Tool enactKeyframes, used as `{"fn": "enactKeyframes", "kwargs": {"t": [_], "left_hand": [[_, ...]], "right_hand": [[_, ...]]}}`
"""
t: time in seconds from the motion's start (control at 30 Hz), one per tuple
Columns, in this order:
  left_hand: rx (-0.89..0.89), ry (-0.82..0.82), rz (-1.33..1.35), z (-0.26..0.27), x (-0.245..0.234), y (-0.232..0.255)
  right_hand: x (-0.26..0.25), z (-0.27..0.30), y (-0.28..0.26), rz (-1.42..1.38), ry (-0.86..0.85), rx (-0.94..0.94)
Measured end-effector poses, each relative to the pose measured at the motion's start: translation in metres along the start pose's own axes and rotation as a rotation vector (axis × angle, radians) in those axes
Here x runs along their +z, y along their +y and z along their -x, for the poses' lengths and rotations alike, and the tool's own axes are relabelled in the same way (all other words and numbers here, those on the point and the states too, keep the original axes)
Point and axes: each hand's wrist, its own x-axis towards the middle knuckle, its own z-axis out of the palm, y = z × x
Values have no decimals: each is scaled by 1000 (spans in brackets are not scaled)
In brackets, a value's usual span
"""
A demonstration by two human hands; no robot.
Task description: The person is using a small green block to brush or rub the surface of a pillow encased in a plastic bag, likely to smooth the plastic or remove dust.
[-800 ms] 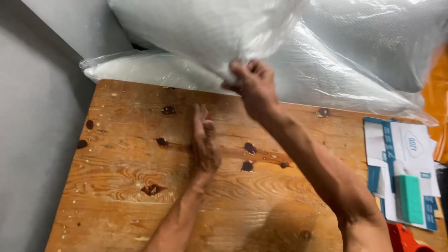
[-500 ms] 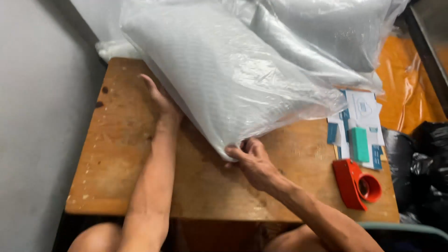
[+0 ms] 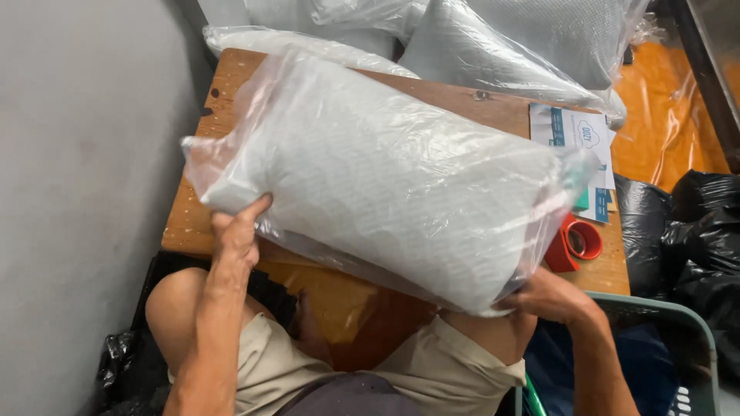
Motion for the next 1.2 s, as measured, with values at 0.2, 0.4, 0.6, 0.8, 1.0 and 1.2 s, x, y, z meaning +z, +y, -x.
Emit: {"fn": "enactKeyframes", "kwargs": {"t": [0.2,0.4,0.6,0.8,1.0,1.2], "left_hand": [[367,33,-137,30,-73,-28],[913,25,-870,55,-22,24],[1157,-407,-1186,63,64,66],[1200,-455,-1093,42,81,22],[1281,-408,-1133,38,78,2],[1259,-447,-1136,37,76,4]], "right_hand": [[-3,-67,70,275,430,163],[19,-81,20,645,518,373],[11,-81,-95,416,1005,-385],[28,-131,-97,205,676,-172],[40,-137,-82,182,657,-143],[40,-128,-86,212,626,-110]]}}
